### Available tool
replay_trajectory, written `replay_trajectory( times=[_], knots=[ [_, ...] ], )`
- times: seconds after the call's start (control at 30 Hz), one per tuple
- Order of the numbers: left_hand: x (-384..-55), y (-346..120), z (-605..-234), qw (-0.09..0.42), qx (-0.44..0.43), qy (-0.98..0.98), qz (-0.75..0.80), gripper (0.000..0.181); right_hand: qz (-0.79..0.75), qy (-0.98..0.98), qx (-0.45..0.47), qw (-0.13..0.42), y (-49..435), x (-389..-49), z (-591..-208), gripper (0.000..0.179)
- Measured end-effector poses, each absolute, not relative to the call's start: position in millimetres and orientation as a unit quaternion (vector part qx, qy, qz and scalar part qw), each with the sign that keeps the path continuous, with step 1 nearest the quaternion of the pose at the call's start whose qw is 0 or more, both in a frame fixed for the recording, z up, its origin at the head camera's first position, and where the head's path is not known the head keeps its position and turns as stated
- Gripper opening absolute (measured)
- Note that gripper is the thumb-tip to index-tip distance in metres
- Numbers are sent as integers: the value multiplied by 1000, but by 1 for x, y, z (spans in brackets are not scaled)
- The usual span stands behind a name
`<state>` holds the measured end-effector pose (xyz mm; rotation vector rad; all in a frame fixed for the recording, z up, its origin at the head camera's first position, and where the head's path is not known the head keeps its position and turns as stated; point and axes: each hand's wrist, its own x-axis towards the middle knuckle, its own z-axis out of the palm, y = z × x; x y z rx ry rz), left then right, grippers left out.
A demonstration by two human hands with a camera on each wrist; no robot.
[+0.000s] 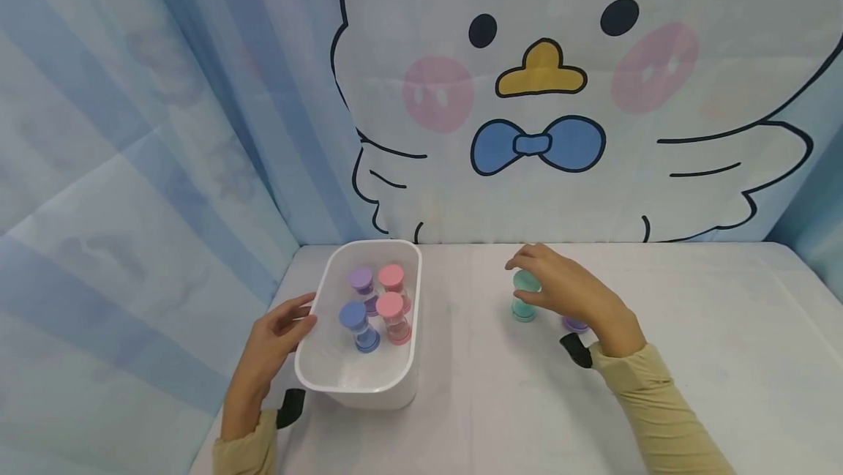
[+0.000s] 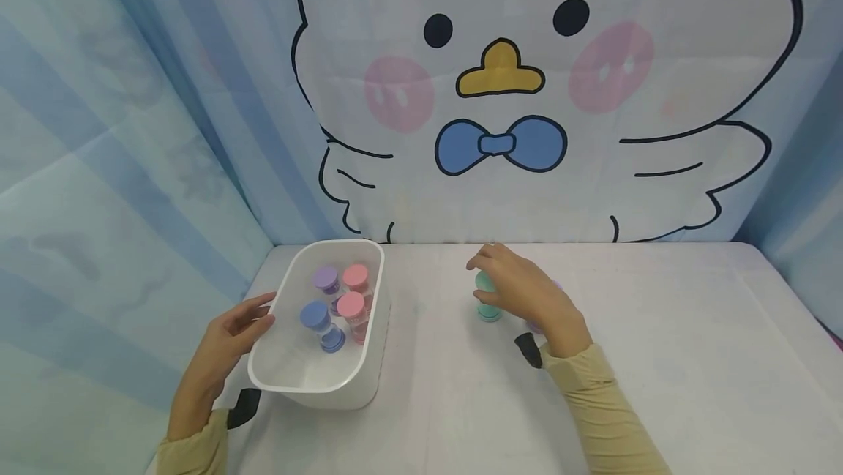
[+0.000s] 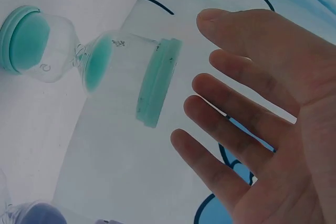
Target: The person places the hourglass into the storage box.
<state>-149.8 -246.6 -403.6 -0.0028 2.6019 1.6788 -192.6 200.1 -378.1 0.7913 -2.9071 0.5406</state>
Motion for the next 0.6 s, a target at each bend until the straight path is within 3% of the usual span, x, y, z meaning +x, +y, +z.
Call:
replay_trajectory(
  times=[0.6],
  knots=[
    [-151,-247,-404,24,-1,844,535,52,185,-950,250,27,208,-196,-390,35]
  ],
)
